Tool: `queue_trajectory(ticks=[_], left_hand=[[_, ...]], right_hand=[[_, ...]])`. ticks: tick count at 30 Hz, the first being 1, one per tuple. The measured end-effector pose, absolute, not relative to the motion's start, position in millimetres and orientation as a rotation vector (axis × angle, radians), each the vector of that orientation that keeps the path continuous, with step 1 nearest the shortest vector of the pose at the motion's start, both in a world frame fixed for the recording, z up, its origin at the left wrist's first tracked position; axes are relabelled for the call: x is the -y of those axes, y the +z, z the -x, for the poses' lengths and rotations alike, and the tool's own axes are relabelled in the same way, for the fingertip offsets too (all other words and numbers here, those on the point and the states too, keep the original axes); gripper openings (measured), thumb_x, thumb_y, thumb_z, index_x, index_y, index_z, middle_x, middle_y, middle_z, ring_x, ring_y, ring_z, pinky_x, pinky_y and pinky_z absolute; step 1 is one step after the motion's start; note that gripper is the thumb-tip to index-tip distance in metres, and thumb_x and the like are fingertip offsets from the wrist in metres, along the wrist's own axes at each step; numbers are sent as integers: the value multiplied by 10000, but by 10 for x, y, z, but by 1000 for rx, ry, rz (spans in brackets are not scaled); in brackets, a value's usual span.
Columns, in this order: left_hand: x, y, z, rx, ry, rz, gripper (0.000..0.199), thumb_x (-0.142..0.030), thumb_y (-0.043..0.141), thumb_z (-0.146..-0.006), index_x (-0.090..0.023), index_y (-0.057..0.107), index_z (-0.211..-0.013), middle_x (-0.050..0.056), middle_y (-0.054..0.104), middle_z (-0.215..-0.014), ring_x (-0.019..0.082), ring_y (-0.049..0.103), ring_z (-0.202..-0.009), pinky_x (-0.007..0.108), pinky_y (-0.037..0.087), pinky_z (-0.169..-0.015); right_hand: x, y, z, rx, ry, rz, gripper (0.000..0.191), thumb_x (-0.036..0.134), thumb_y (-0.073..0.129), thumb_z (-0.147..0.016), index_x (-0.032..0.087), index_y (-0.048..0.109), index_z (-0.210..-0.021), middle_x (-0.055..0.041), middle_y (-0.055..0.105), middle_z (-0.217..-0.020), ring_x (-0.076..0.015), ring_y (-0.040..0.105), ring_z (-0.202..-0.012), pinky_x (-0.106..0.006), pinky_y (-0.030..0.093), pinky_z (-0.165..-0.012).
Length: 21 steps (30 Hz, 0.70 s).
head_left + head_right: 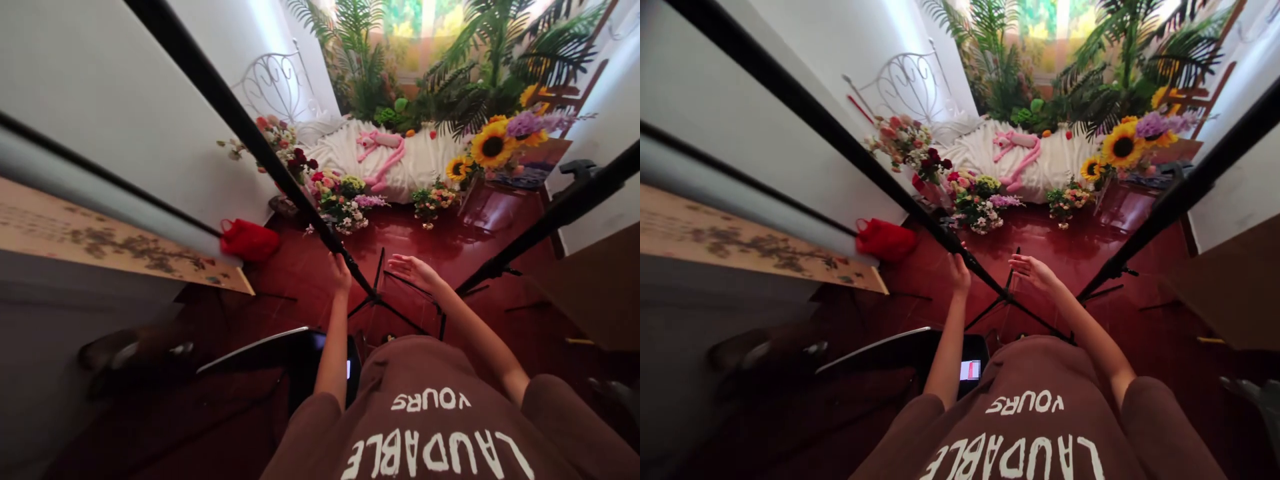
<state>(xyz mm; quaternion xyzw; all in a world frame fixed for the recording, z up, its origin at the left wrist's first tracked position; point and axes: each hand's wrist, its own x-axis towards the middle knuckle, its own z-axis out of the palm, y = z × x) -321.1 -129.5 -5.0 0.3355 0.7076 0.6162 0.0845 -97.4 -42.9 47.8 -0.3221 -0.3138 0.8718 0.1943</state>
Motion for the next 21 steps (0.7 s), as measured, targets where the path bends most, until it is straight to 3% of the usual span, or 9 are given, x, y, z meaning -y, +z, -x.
queue_trajectory(ticks=[8,14,18,21], left_hand=[[1295,-102,3300,-2124,1813,-945,583,-653,323,-897,-168,591,-1080,120,677,-996,184,639,-908,312,490,-844],[1291,-191,3328,-2112,1863,-941,602,-677,309,-884,-175,580,-1076,110,659,-974,174,634,-887,297,481,-824],[1254,-273,3346,-2137,1899,-879,578,-673,333,-879,-183,577,-1064,103,646,-954,180,625,-864,309,472,-817],[1238,-293,3351,-2145,1912,-883,577,-680,332,-874,-186,580,-1041,102,639,-957,178,615,-856,310,467,-823]], right_hand=[[621,632,1840,1170,2569,919,277,377,439,-955,191,636,-895,-50,730,-877,-149,677,-845,-306,499,-867],[617,607,2218,1205,2557,1158,364,398,371,-985,206,518,-713,7,606,-566,-125,617,-587,-250,507,-654],[637,550,2275,1453,2437,1313,314,367,476,-953,205,501,-686,28,525,-499,-112,538,-475,-219,449,-499],[671,509,2245,1540,2451,1323,336,447,480,-947,205,499,-715,9,557,-515,-114,537,-455,-216,453,-467]])
